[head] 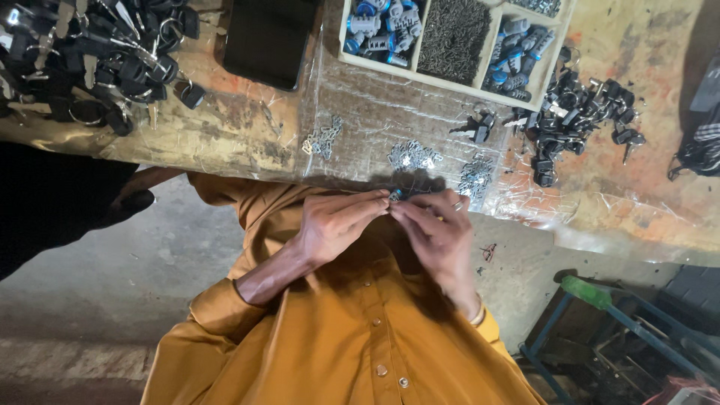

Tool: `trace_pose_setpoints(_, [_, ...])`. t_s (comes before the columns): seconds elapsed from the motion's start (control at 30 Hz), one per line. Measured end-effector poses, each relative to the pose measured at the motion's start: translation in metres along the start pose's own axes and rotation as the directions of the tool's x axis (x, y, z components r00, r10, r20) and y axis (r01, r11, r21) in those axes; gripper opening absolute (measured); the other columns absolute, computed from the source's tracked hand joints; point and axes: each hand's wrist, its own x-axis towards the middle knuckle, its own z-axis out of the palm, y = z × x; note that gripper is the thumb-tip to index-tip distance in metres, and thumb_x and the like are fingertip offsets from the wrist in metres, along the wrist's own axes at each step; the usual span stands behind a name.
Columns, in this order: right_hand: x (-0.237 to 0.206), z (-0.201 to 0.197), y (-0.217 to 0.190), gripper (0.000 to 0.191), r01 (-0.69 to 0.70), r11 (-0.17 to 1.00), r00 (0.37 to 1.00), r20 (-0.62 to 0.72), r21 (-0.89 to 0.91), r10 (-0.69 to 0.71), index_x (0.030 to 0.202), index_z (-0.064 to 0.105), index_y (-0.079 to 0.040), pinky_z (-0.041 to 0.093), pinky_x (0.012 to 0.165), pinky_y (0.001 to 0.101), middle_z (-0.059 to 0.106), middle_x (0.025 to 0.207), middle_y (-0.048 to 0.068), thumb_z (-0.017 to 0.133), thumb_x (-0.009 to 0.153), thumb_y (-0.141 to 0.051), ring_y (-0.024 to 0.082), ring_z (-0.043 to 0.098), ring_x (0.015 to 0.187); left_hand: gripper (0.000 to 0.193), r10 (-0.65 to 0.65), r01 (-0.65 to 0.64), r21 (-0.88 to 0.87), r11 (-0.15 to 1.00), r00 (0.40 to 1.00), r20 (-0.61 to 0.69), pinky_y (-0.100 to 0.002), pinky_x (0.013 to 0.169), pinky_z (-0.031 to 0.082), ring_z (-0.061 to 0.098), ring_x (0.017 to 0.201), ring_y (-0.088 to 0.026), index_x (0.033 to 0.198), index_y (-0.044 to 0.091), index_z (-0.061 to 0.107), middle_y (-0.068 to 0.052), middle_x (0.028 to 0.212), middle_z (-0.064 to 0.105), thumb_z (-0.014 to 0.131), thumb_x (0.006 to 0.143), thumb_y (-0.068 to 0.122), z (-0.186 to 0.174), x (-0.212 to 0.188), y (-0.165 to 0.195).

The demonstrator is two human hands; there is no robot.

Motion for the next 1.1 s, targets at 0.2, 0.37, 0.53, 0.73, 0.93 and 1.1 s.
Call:
trace_pose_setpoints(0.2, [0.007, -0.014, 0.012, 0.034, -0.036, 0.888, 0.986, -0.159, -0.459, -0.042, 0.127, 0.079, -0.016, 0.031, 0.108, 0.0449, 0.054, 0.144, 0.008, 0.083, 0.094, -0.013, 0.031, 0.044, 0.131, 0.022, -0.135, 0.129, -0.128, 0.983, 0.990, -0.040, -0.027, 0.081, 0.067, 0.079, 0.098, -0.020, 0.110, 0.005, 0.077, -0.009, 0.114, 0.077, 0.083, 0.089, 0.005, 0.003, -0.001, 0.001])
trace_pose_setpoints(0.37, [0.001, -0.018, 0.008, 0.029, -0.003, 0.907, 0.982, -0.171, -0.420, -0.076, 0.113, 0.076, -0.017, 0.027, 0.113, 0.0489, 0.053, 0.146, 0.006, 0.089, 0.089, -0.028, 0.032, 0.039, 0.136, 0.025, -0.165, 0.154, -0.178, 0.972, 0.985, -0.049, -0.029, 0.085, 0.067, 0.079, 0.100, -0.021, 0.111, 0.004, 0.076, -0.010, 0.114, 0.077, 0.084, 0.088, 0.004, 0.002, 0.002, -0.001])
trace_pose_setpoints(0.53, [-0.003, -0.015, 0.013, 0.024, 0.225, 0.880, 0.941, -0.142, -0.418, -0.308, 0.103, 0.078, -0.021, 0.028, 0.108, 0.0400, 0.072, 0.120, -0.008, 0.093, 0.085, -0.014, 0.018, 0.060, 0.119, 0.023, -0.232, 0.218, -0.204, 0.954, 0.972, -0.047, -0.028, 0.083, 0.067, 0.080, 0.098, -0.020, 0.109, 0.003, 0.076, -0.010, 0.111, 0.078, 0.084, 0.087, 0.004, 0.000, 0.004, 0.003])
trace_pose_setpoints(0.73, [-0.004, -0.004, 0.002, 0.019, 0.149, 0.959, 0.972, -0.216, 0.240, -0.096, 0.095, 0.074, -0.010, 0.038, 0.100, 0.0297, 0.077, 0.096, 0.001, 0.086, 0.083, -0.001, 0.013, 0.068, 0.082, 0.022, -0.262, 0.247, -0.204, 0.947, 0.964, -0.047, -0.028, 0.080, 0.065, 0.080, 0.095, -0.020, 0.107, 0.003, 0.076, -0.010, 0.109, 0.079, 0.085, 0.087, 0.006, 0.000, 0.007, 0.006])
trace_pose_setpoints(0.93, [0.009, 0.010, -0.007, 0.016, 0.095, 0.970, 0.963, -0.266, 0.224, -0.033, 0.105, 0.074, -0.003, 0.048, 0.097, 0.0276, 0.077, 0.103, 0.008, 0.082, 0.091, -0.001, 0.018, 0.072, 0.091, 0.022, -0.252, 0.235, -0.199, 0.951, 0.966, -0.061, -0.028, 0.081, 0.066, 0.080, 0.096, -0.020, 0.107, 0.003, 0.076, -0.011, 0.109, 0.078, 0.085, 0.087, 0.006, -0.001, 0.008, 0.007])
trace_pose_setpoints(1.1, [0.009, 0.016, -0.017, 0.024, 0.087, 0.991, 0.956, -0.290, 0.105, -0.053, 0.109, 0.070, -0.003, 0.042, 0.098, 0.0326, 0.076, 0.099, 0.007, 0.084, 0.089, -0.001, 0.016, 0.069, 0.093, 0.022, -0.245, 0.233, -0.170, 0.958, 0.968, -0.051, -0.029, 0.082, 0.065, 0.079, 0.098, -0.022, 0.108, 0.002, 0.076, -0.011, 0.110, 0.078, 0.084, 0.088, 0.005, 0.000, 0.007, 0.007])
